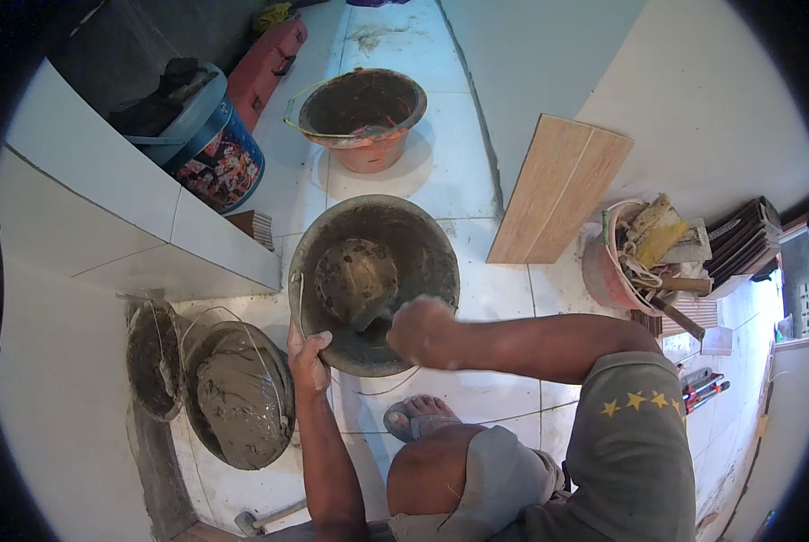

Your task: The person is applying mortar and wood-patterned tiles to a staircase.

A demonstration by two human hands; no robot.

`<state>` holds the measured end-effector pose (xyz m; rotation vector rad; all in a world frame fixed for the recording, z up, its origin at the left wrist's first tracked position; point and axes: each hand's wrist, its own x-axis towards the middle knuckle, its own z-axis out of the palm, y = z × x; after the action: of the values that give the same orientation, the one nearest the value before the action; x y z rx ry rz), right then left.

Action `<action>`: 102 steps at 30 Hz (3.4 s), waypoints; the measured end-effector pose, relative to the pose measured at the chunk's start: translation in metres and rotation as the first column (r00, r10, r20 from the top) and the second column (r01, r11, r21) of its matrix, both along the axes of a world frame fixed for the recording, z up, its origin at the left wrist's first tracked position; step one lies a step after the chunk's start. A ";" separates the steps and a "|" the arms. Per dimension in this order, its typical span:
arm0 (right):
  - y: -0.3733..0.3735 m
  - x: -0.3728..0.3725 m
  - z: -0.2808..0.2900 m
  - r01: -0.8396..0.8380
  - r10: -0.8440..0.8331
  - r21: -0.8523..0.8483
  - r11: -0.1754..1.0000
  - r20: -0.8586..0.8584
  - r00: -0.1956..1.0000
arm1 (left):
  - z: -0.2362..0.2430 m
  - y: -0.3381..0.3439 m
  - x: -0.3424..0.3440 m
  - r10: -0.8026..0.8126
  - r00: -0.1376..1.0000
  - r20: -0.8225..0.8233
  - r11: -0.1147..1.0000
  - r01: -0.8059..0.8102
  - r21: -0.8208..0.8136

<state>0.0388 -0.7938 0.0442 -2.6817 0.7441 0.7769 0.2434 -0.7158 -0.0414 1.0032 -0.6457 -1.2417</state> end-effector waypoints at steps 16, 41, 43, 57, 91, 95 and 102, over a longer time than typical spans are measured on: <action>-0.009 -0.003 0.038 -0.009 0.009 0.004 1.000 -0.048 0.999 | 0.001 0.004 -0.030 0.087 0.977 0.196 0.995 -0.077 -0.057; -0.001 -0.032 -0.018 0.285 -0.304 0.238 0.928 0.045 0.952 | 0.012 -0.003 -0.017 0.021 0.994 0.106 0.996 -0.012 -0.086; -0.011 -0.027 0.007 0.359 -0.371 0.201 0.911 0.026 0.928 | 0.013 -0.002 -0.019 -0.010 0.970 0.241 0.997 0.029 -0.075; 0.012 -0.050 -0.024 0.430 -0.431 0.120 0.895 -0.020 0.902 | 0.028 -0.010 -0.037 -0.023 0.803 0.596 0.973 0.154 -0.170; 0.058 -0.004 0.039 -0.154 -0.947 0.985 0.081 0.124 0.296 | -0.101 -0.065 -0.053 0.369 0.928 0.059 0.898 -0.372 0.234; 0.097 0.070 0.104 -0.279 -0.789 0.906 0.319 0.417 0.451 | -0.059 0.018 -0.043 0.065 0.882 0.467 0.996 -0.088 0.028; 0.254 0.252 0.113 -0.849 0.262 0.207 0.485 0.892 0.367 | 0.034 0.290 0.038 -0.721 0.145 0.678 0.685 0.300 0.664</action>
<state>0.2908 -0.5396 0.1572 -2.1397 -0.7380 -0.1364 0.2813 -0.4257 -0.0071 1.9885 -1.8892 -1.3359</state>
